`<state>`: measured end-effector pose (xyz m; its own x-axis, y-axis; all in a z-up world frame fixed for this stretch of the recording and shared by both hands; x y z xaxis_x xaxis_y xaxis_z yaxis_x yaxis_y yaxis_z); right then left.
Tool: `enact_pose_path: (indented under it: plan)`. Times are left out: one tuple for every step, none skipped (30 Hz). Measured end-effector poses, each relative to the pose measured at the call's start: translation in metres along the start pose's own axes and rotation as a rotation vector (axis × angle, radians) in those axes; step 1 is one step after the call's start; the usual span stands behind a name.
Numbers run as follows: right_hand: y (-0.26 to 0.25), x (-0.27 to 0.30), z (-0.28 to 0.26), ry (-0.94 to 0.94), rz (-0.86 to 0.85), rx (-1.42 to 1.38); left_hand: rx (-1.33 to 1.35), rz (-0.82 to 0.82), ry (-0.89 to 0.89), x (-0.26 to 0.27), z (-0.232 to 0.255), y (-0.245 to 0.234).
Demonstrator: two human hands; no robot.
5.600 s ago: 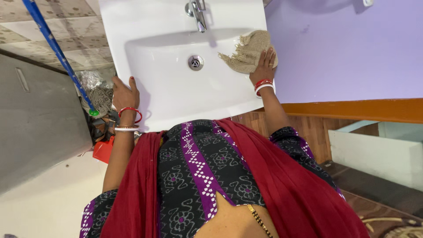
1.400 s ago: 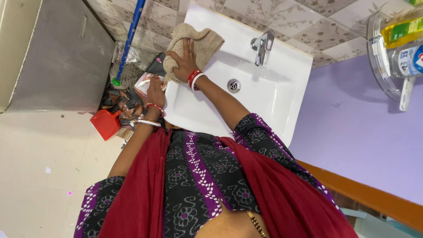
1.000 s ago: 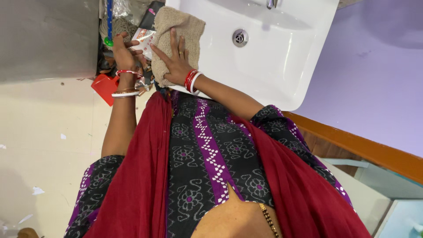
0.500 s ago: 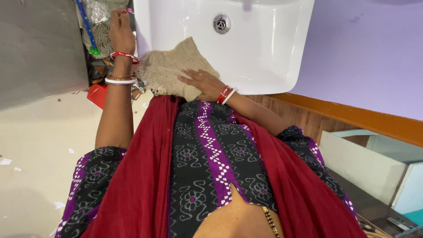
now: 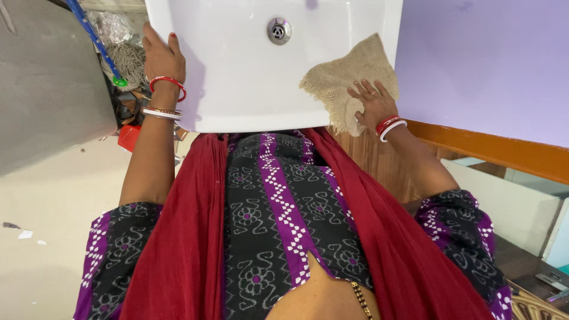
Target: The person wipes the porcelain basin, the outer rim, and the metal faucet of a white sink using a cloth.
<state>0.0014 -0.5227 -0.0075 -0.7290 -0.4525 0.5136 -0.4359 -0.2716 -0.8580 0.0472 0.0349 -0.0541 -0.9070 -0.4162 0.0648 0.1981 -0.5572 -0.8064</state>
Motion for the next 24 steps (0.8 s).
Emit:
enact_pose_path:
  plan:
    - [0.006, -0.006, 0.011, 0.015, 0.017, 0.155, -0.054, -0.021, -0.007, 0.001, 0.003, -0.003]
    - [0.014, -0.017, 0.014, 0.014, 0.019, 0.153, -0.109, -0.041, -0.014, 0.002, 0.007, -0.006]
    - [0.021, -0.028, 0.017, 0.061, 0.021, 0.213, -0.11, -0.041, -0.015, 0.003, 0.009, -0.01]
    - [0.025, -0.039, 0.018, 0.108, 0.023, 0.273, -0.149, -0.082, -0.031, 0.004, 0.01, -0.013]
    - [0.027, -0.048, 0.019, 0.106, 0.022, 0.274, -0.185, -0.121, -0.048, 0.005, 0.012, -0.013]
    - [0.028, -0.058, 0.018, 0.124, 0.015, 0.32, -0.185, -0.121, -0.049, 0.004, 0.014, -0.014]
    - [0.028, -0.067, 0.016, 0.137, 0.004, 0.367, -0.228, -0.114, -0.04, 0.005, 0.015, -0.015]
    - [0.027, -0.077, 0.014, 0.132, 0.0, 0.37, -0.271, -0.107, -0.031, 0.004, 0.013, -0.015]
    - [0.026, -0.087, 0.013, 0.157, 0.007, 0.339, -0.269, -0.108, -0.041, 0.005, 0.011, -0.013]
    - [0.024, -0.095, 0.01, 0.181, 0.013, 0.307, -0.244, -0.114, -0.039, 0.006, 0.008, -0.011]
    - [0.02, -0.106, 0.008, 0.17, 0.012, 0.321, -0.214, -0.112, -0.041, 0.005, 0.006, -0.008]
    - [0.016, -0.116, 0.004, 0.171, 0.032, 0.245, -0.206, -0.107, -0.055, 0.004, 0.003, -0.006]
    - [0.011, -0.126, -0.001, 0.165, 0.05, 0.168, -0.19, -0.053, 0.003, 0.004, 0.002, -0.007]
    - [0.006, -0.135, -0.003, 0.147, 0.047, 0.18, -0.176, 0.0, 0.061, 0.005, 0.002, -0.007]
    - [0.002, -0.145, -0.007, 0.158, 0.031, 0.125, -0.177, 0.008, 0.043, 0.005, -0.001, -0.007]
    - [-0.003, -0.154, -0.011, 0.169, 0.015, 0.071, -0.168, -0.036, 0.02, 0.005, -0.003, -0.005]
    - [-0.008, -0.165, -0.016, 0.152, 0.012, 0.076, -0.159, -0.083, 0.0, 0.005, -0.004, -0.003]
    - [-0.013, -0.175, -0.019, 0.172, -0.009, 0.034, -0.16, -0.077, -0.016, 0.005, -0.005, -0.004]
    - [-0.017, -0.183, -0.022, 0.197, -0.031, -0.007, -0.187, -0.097, -0.026, 0.006, -0.005, -0.004]
    - [-0.022, -0.192, -0.026, 0.185, -0.033, -0.001, -0.213, -0.116, -0.035, 0.006, -0.005, -0.003]
    - [-0.027, -0.205, -0.03, 0.179, -0.017, -0.007, -0.217, -0.114, -0.047, 0.007, -0.004, -0.003]
    - [-0.032, -0.214, -0.036, 0.172, 0.0, -0.014, -0.216, -0.109, -0.048, 0.007, -0.003, -0.003]
    - [-0.036, -0.222, -0.046, 0.164, -0.003, -0.017, -0.218, -0.107, -0.043, 0.006, -0.003, -0.006]
    - [-0.04, -0.231, -0.053, 0.233, -0.049, -0.063, -0.224, -0.107, -0.05, 0.007, -0.003, -0.007]
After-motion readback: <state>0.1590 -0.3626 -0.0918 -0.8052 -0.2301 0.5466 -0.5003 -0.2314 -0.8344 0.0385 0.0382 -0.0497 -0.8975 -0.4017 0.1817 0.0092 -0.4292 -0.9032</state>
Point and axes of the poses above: each hand's wrist, its own x-axis away from the middle knuckle, its own y-axis out of the palm, z = x × y, the point moved 4 cm from there along -x, towards the middle knuckle, and after that the axes turned 4 degrees about z, right-handed, at the moved point
